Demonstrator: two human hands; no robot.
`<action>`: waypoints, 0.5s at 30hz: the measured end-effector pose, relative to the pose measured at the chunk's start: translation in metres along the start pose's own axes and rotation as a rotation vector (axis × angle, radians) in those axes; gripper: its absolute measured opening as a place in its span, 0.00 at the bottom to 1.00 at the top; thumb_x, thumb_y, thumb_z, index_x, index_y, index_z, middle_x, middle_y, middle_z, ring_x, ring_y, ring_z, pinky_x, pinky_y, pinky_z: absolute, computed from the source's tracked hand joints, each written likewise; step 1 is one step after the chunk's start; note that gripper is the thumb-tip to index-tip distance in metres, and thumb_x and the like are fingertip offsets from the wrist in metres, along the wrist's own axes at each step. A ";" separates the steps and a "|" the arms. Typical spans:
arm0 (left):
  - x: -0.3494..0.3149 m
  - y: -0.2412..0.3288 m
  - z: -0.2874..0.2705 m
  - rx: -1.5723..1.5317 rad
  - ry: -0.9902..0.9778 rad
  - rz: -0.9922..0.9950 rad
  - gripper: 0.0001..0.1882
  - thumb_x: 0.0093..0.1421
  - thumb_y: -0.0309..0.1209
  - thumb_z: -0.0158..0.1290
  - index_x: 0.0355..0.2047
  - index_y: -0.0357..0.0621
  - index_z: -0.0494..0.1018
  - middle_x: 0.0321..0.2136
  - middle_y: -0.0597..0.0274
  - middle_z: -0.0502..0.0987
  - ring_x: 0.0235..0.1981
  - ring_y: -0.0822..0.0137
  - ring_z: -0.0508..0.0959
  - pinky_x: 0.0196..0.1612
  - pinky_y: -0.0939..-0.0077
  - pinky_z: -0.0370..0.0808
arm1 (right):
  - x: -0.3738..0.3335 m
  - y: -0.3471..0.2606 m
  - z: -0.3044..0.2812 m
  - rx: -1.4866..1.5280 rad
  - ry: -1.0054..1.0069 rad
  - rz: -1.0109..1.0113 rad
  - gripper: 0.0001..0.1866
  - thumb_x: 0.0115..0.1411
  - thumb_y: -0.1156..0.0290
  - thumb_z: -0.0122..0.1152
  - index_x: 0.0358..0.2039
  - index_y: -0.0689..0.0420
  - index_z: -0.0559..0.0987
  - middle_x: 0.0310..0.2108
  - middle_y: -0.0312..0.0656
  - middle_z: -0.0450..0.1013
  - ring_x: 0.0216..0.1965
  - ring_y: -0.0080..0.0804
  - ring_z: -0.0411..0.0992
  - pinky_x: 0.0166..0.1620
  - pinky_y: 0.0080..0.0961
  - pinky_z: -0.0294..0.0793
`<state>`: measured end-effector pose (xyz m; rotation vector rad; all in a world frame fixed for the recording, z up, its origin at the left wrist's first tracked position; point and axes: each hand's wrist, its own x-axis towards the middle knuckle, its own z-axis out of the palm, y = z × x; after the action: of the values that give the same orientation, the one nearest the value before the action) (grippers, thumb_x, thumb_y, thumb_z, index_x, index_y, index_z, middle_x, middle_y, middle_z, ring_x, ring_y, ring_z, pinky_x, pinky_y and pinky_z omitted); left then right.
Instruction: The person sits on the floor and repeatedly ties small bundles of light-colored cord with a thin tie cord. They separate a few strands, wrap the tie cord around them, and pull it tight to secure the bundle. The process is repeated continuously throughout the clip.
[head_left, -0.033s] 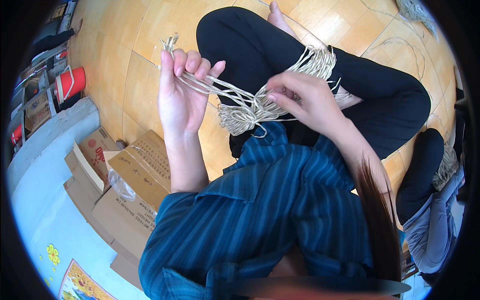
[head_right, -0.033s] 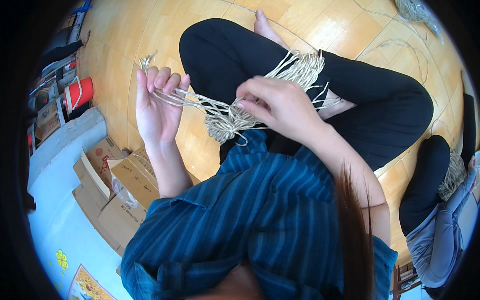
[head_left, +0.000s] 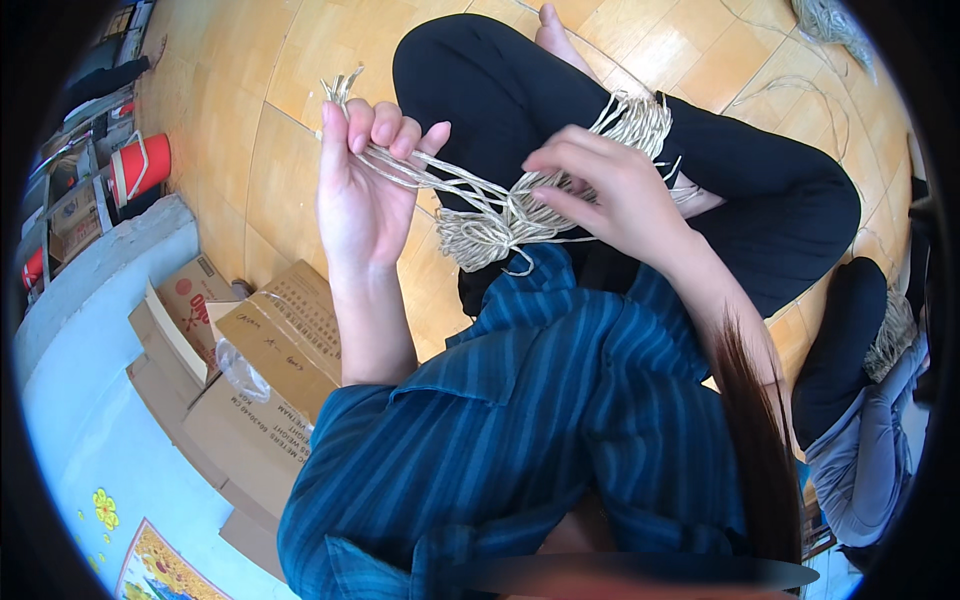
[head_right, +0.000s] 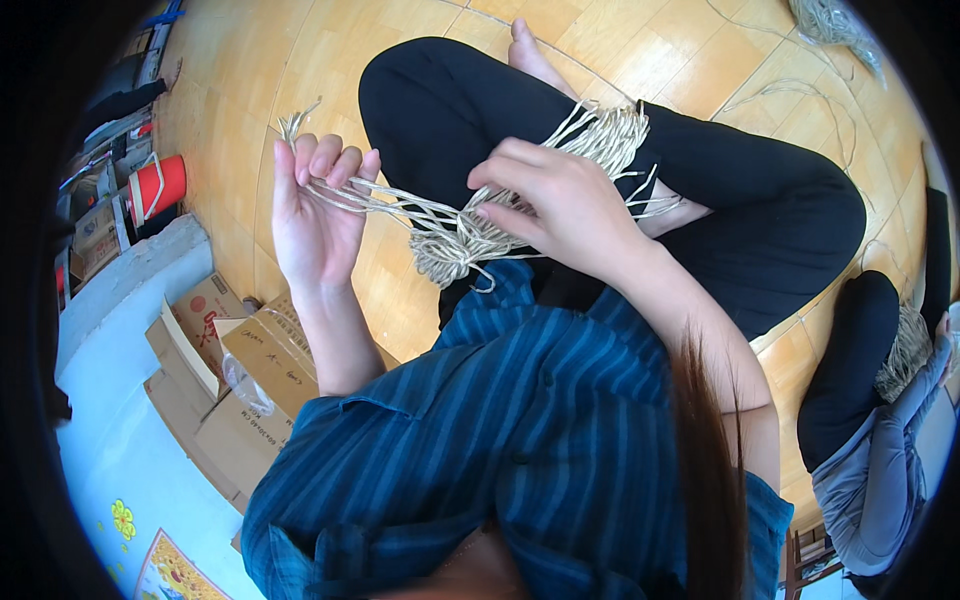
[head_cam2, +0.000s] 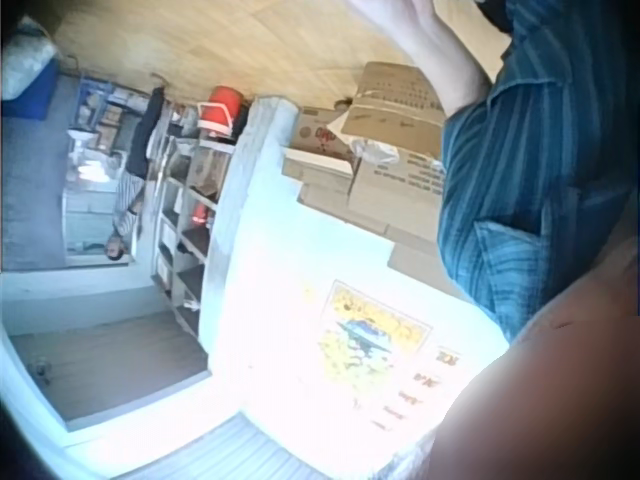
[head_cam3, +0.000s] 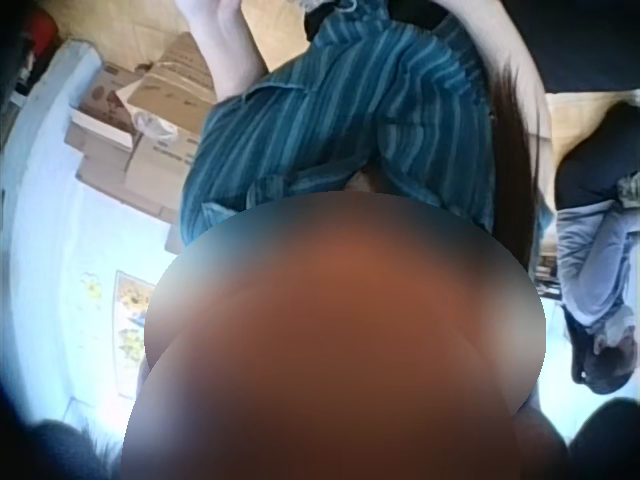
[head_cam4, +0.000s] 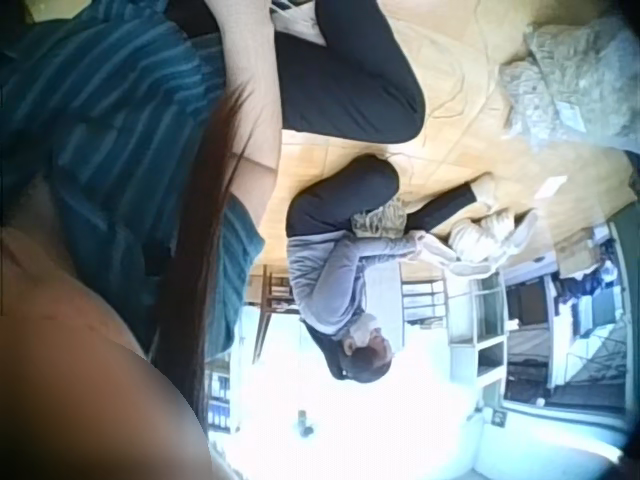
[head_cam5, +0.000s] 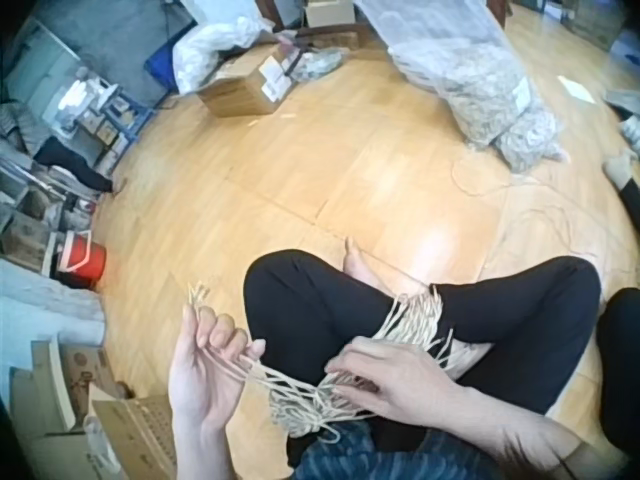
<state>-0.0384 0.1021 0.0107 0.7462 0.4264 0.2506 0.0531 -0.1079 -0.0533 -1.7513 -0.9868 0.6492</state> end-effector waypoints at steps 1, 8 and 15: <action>-0.001 0.000 -0.001 -0.006 0.004 0.002 0.21 0.71 0.46 0.32 0.22 0.51 0.57 0.22 0.69 0.62 0.26 0.72 0.65 0.51 0.55 0.72 | 0.006 0.002 0.002 -0.159 0.087 -0.243 0.08 0.52 0.67 0.64 0.32 0.53 0.76 0.32 0.33 0.72 0.30 0.31 0.73 0.32 0.26 0.73; 0.009 -0.004 -0.025 -0.404 -0.049 -0.060 0.20 0.71 0.43 0.34 0.23 0.48 0.58 0.21 0.69 0.59 0.22 0.75 0.59 0.31 0.80 0.68 | 0.032 0.026 -0.005 1.048 0.114 0.298 0.05 0.65 0.69 0.50 0.36 0.56 0.70 0.34 0.33 0.71 0.19 0.12 0.56 0.23 0.10 0.56; 0.013 -0.008 -0.050 -0.419 0.050 -0.070 0.18 0.70 0.41 0.38 0.24 0.46 0.59 0.20 0.69 0.58 0.18 0.77 0.55 0.17 0.86 0.54 | 0.037 0.031 -0.065 1.350 0.476 0.289 0.18 0.68 0.63 0.46 0.48 0.66 0.71 0.28 0.34 0.69 0.21 0.13 0.57 0.23 0.10 0.58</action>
<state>-0.0492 0.1313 -0.0310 0.3142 0.4288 0.2817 0.1331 -0.1144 -0.0576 -0.7246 0.1348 0.7501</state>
